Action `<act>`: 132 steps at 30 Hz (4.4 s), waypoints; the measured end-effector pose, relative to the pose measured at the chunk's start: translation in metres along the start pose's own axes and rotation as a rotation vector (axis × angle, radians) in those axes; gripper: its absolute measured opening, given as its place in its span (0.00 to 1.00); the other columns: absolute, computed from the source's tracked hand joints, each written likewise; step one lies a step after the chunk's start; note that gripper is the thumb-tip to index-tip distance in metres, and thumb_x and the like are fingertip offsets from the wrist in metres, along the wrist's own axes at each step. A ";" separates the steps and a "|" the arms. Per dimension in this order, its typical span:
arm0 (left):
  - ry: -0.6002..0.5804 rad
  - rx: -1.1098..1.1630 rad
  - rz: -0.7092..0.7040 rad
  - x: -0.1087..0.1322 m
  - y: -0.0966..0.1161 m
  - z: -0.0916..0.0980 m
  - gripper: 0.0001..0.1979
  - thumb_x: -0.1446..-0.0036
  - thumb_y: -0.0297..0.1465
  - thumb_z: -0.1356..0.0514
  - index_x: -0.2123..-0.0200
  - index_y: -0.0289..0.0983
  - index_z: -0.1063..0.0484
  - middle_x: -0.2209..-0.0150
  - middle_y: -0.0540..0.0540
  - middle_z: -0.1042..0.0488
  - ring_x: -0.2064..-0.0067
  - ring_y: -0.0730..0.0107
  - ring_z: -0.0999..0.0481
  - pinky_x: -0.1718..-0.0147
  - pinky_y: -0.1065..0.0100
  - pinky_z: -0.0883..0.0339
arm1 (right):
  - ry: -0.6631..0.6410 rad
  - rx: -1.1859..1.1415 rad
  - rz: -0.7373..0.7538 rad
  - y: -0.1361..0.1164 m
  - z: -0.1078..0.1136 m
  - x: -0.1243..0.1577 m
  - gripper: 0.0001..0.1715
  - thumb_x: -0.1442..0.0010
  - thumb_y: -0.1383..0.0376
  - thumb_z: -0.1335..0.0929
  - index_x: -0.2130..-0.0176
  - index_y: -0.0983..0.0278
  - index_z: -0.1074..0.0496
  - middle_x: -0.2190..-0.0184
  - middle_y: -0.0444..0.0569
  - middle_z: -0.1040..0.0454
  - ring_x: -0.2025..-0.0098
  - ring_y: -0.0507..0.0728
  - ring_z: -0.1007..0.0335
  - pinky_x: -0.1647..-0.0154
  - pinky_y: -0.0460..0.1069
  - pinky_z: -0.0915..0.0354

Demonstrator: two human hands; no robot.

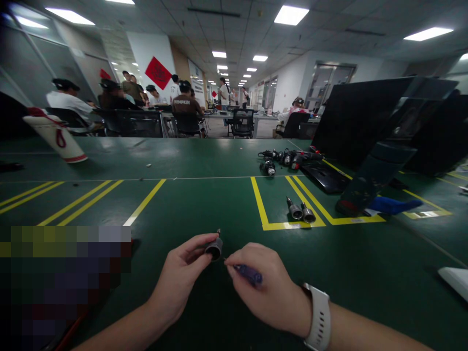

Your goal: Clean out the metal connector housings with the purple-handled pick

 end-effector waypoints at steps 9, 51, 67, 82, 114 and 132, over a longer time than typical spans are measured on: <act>-0.021 -0.024 0.044 -0.001 -0.001 0.002 0.16 0.54 0.22 0.38 0.60 0.37 0.21 0.57 0.45 0.20 0.56 0.61 0.22 0.54 0.61 0.30 | 0.034 -0.071 -0.077 0.007 0.002 0.000 0.11 0.42 0.73 0.35 0.61 0.64 0.25 0.69 0.50 0.23 0.68 0.55 0.27 0.68 0.51 0.30; 0.012 -0.074 -0.064 -0.002 0.001 0.000 0.12 0.54 0.26 0.39 0.65 0.36 0.20 0.61 0.45 0.19 0.60 0.63 0.21 0.59 0.64 0.26 | 0.010 0.230 0.293 -0.017 -0.004 0.006 0.18 0.43 0.76 0.35 0.52 0.67 0.32 0.64 0.52 0.23 0.62 0.58 0.27 0.60 0.54 0.28; 0.006 -0.140 -0.071 -0.003 0.003 0.000 0.14 0.52 0.25 0.40 0.63 0.38 0.19 0.58 0.45 0.18 0.56 0.59 0.21 0.52 0.58 0.30 | 0.008 0.232 0.306 -0.019 -0.003 0.005 0.18 0.42 0.76 0.36 0.52 0.66 0.32 0.64 0.53 0.22 0.62 0.58 0.26 0.60 0.54 0.28; 0.015 -0.138 -0.091 0.000 0.003 -0.002 0.13 0.54 0.25 0.41 0.64 0.36 0.19 0.63 0.44 0.17 0.62 0.59 0.20 0.58 0.60 0.27 | -0.016 0.292 0.364 -0.026 -0.009 0.006 0.18 0.43 0.77 0.36 0.52 0.67 0.33 0.65 0.55 0.22 0.63 0.59 0.26 0.61 0.55 0.27; -0.042 0.087 0.110 0.003 0.000 -0.005 0.17 0.55 0.21 0.37 0.61 0.39 0.20 0.60 0.46 0.18 0.57 0.61 0.21 0.54 0.61 0.29 | -0.005 0.062 0.065 -0.002 0.006 -0.003 0.11 0.42 0.75 0.36 0.61 0.63 0.28 0.70 0.48 0.25 0.70 0.54 0.30 0.70 0.50 0.33; -0.129 0.155 0.144 0.001 -0.003 -0.006 0.22 0.55 0.24 0.32 0.54 0.37 0.26 0.61 0.46 0.19 0.57 0.65 0.22 0.54 0.64 0.32 | 0.013 0.115 0.051 -0.001 0.012 -0.005 0.10 0.41 0.74 0.36 0.60 0.64 0.28 0.69 0.49 0.26 0.69 0.55 0.30 0.69 0.51 0.34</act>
Point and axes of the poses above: each hand's wrist, its own x-axis away from the middle knuckle, its own z-axis out of the back of the hand, y = z × x, the point moved 5 cm from there along -x, towards the middle knuckle
